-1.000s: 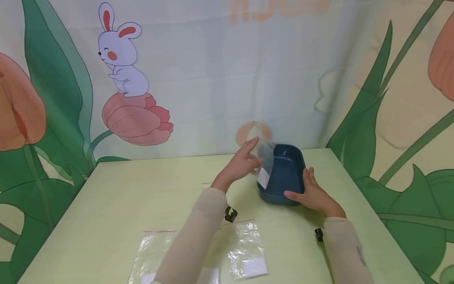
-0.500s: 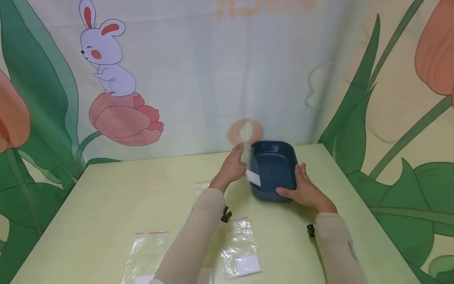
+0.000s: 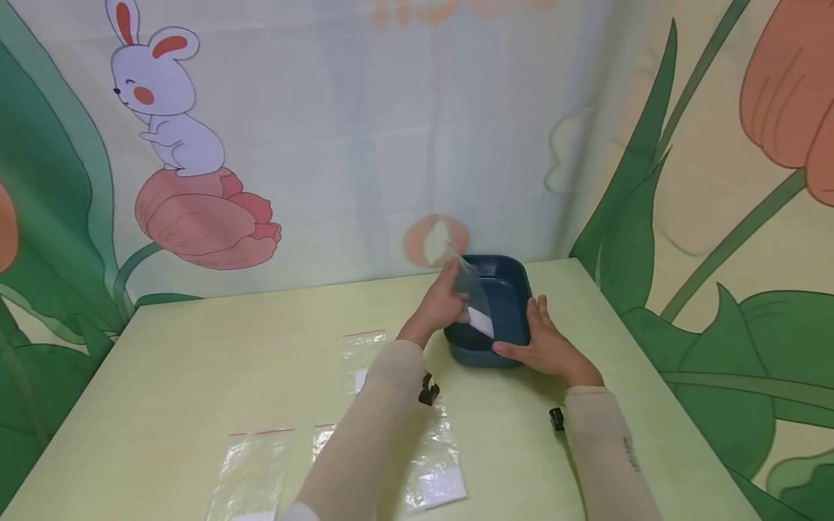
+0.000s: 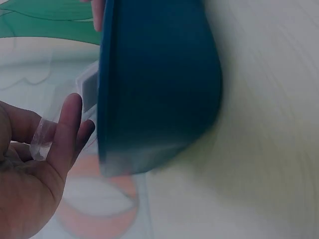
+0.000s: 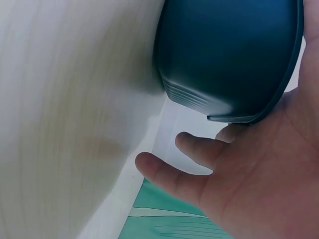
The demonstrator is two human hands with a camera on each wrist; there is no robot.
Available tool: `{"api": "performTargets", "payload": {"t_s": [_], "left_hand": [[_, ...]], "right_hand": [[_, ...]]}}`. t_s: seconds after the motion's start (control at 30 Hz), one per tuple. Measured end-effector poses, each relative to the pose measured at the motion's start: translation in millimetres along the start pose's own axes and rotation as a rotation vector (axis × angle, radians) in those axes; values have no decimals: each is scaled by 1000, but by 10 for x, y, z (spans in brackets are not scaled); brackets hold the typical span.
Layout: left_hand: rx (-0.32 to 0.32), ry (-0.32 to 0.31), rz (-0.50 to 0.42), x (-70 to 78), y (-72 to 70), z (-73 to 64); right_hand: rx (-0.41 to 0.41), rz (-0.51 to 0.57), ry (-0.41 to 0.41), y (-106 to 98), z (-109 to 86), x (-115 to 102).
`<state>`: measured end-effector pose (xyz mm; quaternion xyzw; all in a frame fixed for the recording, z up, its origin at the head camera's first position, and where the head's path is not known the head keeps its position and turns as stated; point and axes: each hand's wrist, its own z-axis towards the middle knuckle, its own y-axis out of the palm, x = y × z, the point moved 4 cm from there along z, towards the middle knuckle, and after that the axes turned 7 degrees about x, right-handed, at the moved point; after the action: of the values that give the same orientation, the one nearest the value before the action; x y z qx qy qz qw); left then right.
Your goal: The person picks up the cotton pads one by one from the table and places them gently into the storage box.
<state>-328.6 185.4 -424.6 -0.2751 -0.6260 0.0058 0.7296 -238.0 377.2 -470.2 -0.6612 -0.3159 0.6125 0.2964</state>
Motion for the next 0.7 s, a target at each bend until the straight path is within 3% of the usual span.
{"api": "performTargets", "payload": {"t_s": [0.17,0.3,0.4,0.53,0.7], "left_hand": [[2,-36,-37,-4,218,51],[-34,-63,-57,-14,399,101],[-56,-57,-14,-60,492,143],[-68,-40,114,-138,548,181],[-89,-67,147,-196,594,196]], "right_hand": [[-7,-6,13,-4,7,3],[-9,-6,26,-16,2,1],[-5,0,20,-22,-1,-8],[-4,2,9,-16,2,-10],[-7,4,21,-10,2,2]]}}
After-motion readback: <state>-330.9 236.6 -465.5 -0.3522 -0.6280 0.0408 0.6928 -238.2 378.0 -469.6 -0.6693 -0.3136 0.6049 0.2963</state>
